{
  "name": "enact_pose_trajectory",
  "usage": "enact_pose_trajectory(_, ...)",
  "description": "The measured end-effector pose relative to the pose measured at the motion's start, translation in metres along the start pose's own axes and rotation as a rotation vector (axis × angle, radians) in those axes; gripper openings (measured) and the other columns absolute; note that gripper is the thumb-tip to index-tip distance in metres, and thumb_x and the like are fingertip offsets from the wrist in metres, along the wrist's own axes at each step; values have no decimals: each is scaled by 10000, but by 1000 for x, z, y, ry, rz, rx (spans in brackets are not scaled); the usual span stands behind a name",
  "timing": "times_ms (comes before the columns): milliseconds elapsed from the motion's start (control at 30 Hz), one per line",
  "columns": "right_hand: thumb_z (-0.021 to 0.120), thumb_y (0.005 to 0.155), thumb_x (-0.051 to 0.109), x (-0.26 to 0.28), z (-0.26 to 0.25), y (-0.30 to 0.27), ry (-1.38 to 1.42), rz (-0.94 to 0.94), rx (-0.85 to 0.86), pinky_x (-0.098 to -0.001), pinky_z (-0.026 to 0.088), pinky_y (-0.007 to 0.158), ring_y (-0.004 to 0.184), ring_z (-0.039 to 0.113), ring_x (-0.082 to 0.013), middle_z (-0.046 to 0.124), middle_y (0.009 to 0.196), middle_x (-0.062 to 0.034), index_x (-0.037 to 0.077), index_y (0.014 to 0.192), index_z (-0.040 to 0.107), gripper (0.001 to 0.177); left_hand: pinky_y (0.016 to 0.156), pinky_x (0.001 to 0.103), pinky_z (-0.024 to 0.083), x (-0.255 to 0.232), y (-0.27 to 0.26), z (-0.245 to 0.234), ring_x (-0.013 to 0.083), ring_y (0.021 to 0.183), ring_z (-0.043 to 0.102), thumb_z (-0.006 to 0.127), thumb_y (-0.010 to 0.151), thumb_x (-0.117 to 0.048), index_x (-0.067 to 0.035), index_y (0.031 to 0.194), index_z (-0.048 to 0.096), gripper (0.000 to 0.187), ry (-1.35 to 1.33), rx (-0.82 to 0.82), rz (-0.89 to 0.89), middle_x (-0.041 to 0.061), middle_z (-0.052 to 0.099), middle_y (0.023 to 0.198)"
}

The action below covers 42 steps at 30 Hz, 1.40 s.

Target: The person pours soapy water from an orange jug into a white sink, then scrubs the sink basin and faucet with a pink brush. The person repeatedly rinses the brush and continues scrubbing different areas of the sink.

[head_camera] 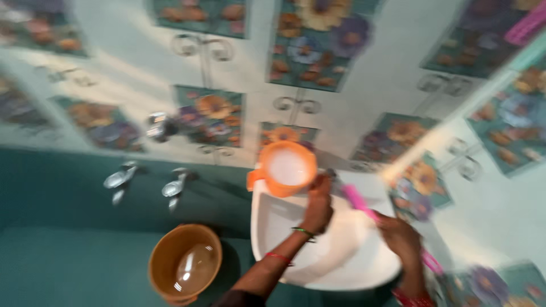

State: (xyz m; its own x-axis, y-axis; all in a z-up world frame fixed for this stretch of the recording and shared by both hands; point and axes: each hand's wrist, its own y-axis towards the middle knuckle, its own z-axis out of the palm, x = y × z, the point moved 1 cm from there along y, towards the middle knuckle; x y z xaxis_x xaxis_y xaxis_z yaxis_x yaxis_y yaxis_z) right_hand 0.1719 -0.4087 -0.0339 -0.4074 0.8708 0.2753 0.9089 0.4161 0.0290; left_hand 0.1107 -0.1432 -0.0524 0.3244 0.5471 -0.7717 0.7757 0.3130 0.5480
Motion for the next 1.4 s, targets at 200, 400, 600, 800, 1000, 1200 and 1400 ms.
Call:
enact_pose_trajectory(200,579,947,228,-15,10,75,532,49,143,-321,462,625,688,551,-176,635,806,-55,207,1432,625,487,1242,555,155,41,-4,39,454,1504,311,649,658,-27,83,1480,409,863,325,157,38,306,381,1566)
enact_pose_trajectory(400,580,1035,289,24,9,135,552,144,391,-306,377,560,613,445,-161,557,709,-54,176,1440,651,427,1280,517,235,42,-6,39,433,1491,390,658,755,-91,62,1475,464,762,528,147,81,269,430,1578)
enact_pose_trajectory(600,617,945,120,2,11,142,578,191,473,-289,374,542,612,418,-128,519,717,2,184,1419,684,483,1289,491,268,37,-5,37,448,1467,417,652,774,-71,117,1485,451,763,581,189,103,321,408,1584)
enact_pose_trajectory(800,644,958,164,-18,28,135,493,-47,404,-291,439,564,626,473,-113,581,721,10,174,1381,695,426,1236,485,280,28,-6,30,417,1469,388,634,756,-41,116,1490,426,779,562,205,104,317,373,1601)
enact_pose_trajectory(1000,630,924,277,52,27,76,-121,45,-8,-510,566,779,933,719,-387,757,989,-130,241,1250,733,343,1186,514,279,20,-1,18,381,1462,380,625,751,-23,40,1480,442,754,615,233,103,223,411,1577)
enact_pose_trajectory(1200,641,827,161,88,15,54,-436,-17,-136,-438,595,692,823,740,-307,726,961,-84,171,1253,674,427,1184,506,309,23,2,23,374,1441,404,631,784,-4,36,1464,462,702,554,238,59,214,428,1568)
enact_pose_trajectory(1400,642,867,177,117,33,37,-634,-132,-267,-323,575,583,692,728,-225,704,830,-82,58,1250,666,401,1152,522,311,14,7,20,367,1401,416,648,729,4,50,1439,461,735,555,234,39,216,432,1548)
